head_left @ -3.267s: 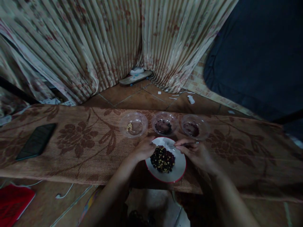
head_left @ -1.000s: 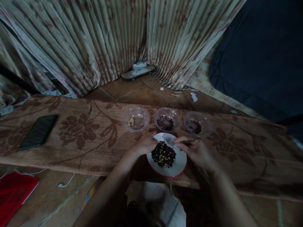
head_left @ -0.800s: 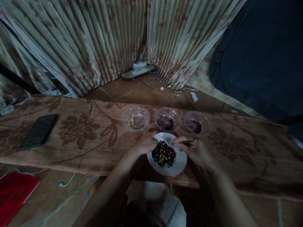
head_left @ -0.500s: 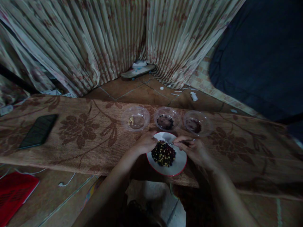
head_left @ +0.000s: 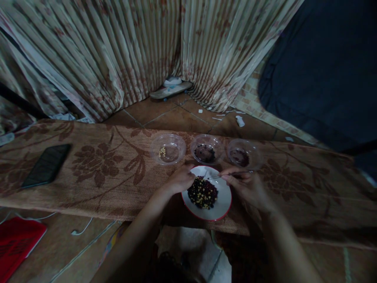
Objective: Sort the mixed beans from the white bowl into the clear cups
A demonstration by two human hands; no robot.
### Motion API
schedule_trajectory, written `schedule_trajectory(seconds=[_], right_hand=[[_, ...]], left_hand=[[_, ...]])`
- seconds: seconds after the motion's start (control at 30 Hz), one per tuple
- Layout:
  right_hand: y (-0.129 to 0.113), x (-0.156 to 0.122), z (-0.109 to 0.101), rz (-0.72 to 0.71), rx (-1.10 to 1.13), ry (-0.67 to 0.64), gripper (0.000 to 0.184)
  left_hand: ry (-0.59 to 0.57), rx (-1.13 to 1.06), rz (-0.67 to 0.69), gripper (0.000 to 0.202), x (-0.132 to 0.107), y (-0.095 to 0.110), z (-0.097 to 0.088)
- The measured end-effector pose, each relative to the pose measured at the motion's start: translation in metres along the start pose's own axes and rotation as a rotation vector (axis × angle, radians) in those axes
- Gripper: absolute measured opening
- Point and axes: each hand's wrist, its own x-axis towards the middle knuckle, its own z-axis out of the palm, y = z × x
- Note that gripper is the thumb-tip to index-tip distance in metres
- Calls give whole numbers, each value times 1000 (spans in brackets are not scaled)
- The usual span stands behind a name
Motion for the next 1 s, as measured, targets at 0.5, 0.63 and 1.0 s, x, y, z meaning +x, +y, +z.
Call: schedule_trajectory(seconds=[0.5, 0.63, 1.0], right_hand=[[18, 13, -60, -33, -46, 794, 24], [14, 12, -56, -48, -32, 769, 22], [-2, -3, -9, 7, 30, -49, 21]], left_hand=[[22, 89, -14, 26, 2, 2, -1], [14, 74, -16, 26, 3, 0, -1], [-3, 40, 10, 31, 1, 3, -1]])
